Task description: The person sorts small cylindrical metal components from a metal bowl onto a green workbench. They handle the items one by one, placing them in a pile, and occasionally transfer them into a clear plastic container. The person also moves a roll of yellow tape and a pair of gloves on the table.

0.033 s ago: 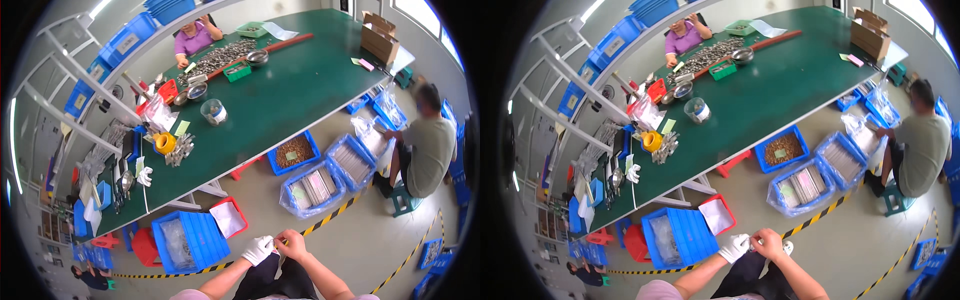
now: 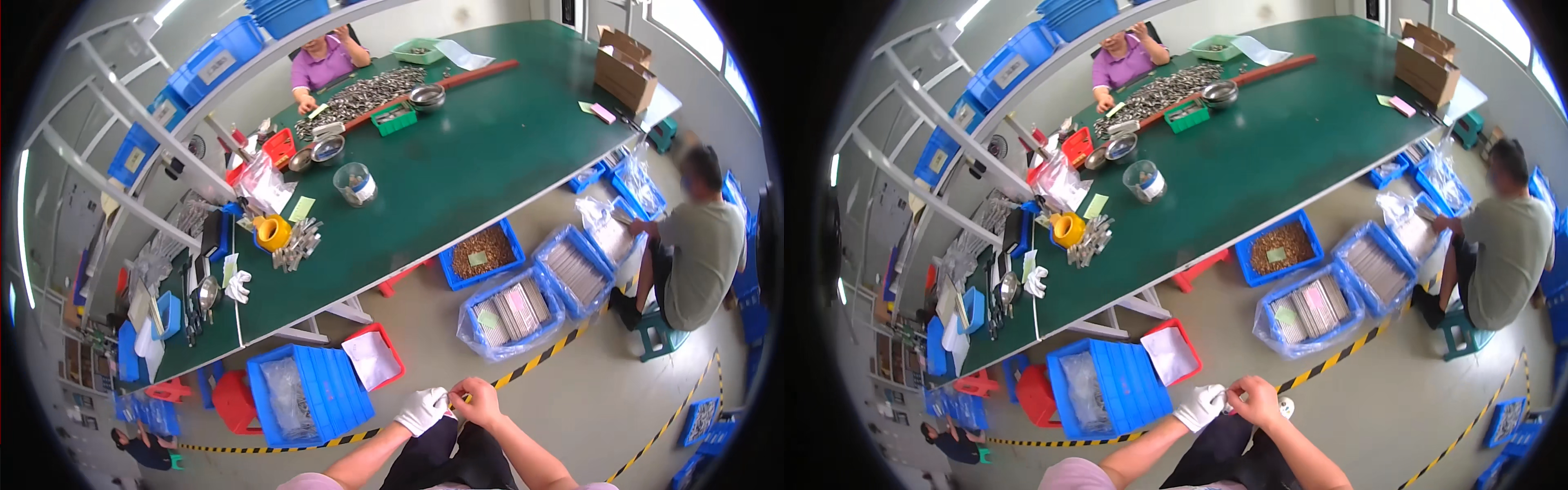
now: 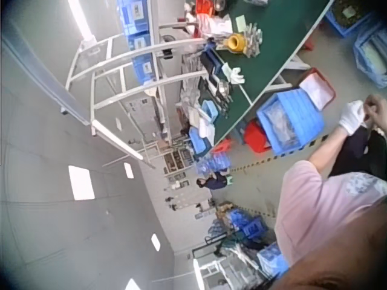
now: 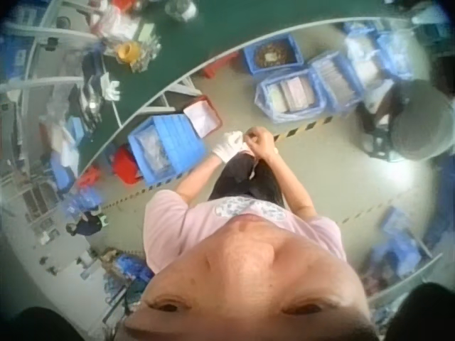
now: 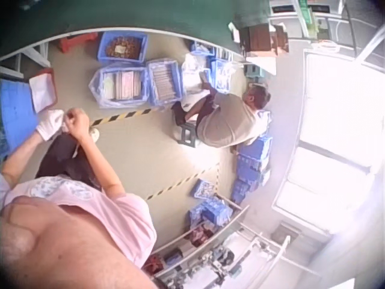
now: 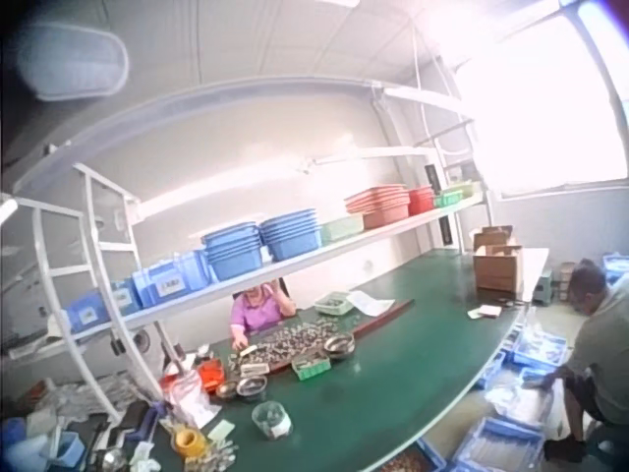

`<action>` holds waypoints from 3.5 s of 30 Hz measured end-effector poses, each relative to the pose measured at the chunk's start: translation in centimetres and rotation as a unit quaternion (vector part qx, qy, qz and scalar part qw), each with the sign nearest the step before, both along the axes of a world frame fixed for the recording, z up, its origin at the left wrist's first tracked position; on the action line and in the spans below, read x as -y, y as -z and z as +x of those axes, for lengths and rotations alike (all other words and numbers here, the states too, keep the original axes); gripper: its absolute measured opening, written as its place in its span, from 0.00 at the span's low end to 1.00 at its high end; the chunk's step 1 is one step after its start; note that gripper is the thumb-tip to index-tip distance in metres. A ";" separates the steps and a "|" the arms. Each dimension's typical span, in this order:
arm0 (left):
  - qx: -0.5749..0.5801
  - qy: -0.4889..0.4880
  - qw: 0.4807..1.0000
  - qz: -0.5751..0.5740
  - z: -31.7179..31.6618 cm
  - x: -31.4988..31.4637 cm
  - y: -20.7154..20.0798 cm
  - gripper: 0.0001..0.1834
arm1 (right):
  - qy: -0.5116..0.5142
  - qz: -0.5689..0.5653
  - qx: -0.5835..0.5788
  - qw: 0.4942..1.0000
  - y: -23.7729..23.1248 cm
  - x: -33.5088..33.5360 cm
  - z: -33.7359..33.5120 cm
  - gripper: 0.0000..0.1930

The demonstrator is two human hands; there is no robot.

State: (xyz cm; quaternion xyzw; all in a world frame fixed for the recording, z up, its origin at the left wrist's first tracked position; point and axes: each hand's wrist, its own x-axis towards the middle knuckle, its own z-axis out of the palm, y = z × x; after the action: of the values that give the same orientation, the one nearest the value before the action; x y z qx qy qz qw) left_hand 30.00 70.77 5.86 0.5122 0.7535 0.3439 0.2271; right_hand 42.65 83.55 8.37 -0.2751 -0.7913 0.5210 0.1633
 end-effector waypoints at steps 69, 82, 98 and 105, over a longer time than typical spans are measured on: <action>-0.180 -0.738 0.585 -0.284 -40.7 7.6 1.2 0.14 | -0.181 0.422 0.128 0.879 1.0 -20.0 -33.7 0.31; -0.105 -0.842 0.453 -0.274 -43.5 6.9 1.0 0.17 | -0.181 0.415 0.149 0.879 1.4 -20.1 -33.5 0.32; -0.128 -0.831 0.466 -0.274 -43.4 8.1 2.1 0.17 | -0.190 0.407 0.160 0.879 1.8 -20.0 -33.6 0.32; -0.103 -0.831 0.475 -0.271 -43.5 7.4 1.9 0.19 | -0.186 0.410 0.180 0.874 2.1 -20.2 -32.9 0.31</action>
State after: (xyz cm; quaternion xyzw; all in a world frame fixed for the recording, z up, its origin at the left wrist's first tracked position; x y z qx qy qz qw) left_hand -13.54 63.41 3.93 -0.4089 0.9001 0.0949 -0.1166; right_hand 9.78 103.76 6.24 -0.1199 -0.9864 0.1117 0.0162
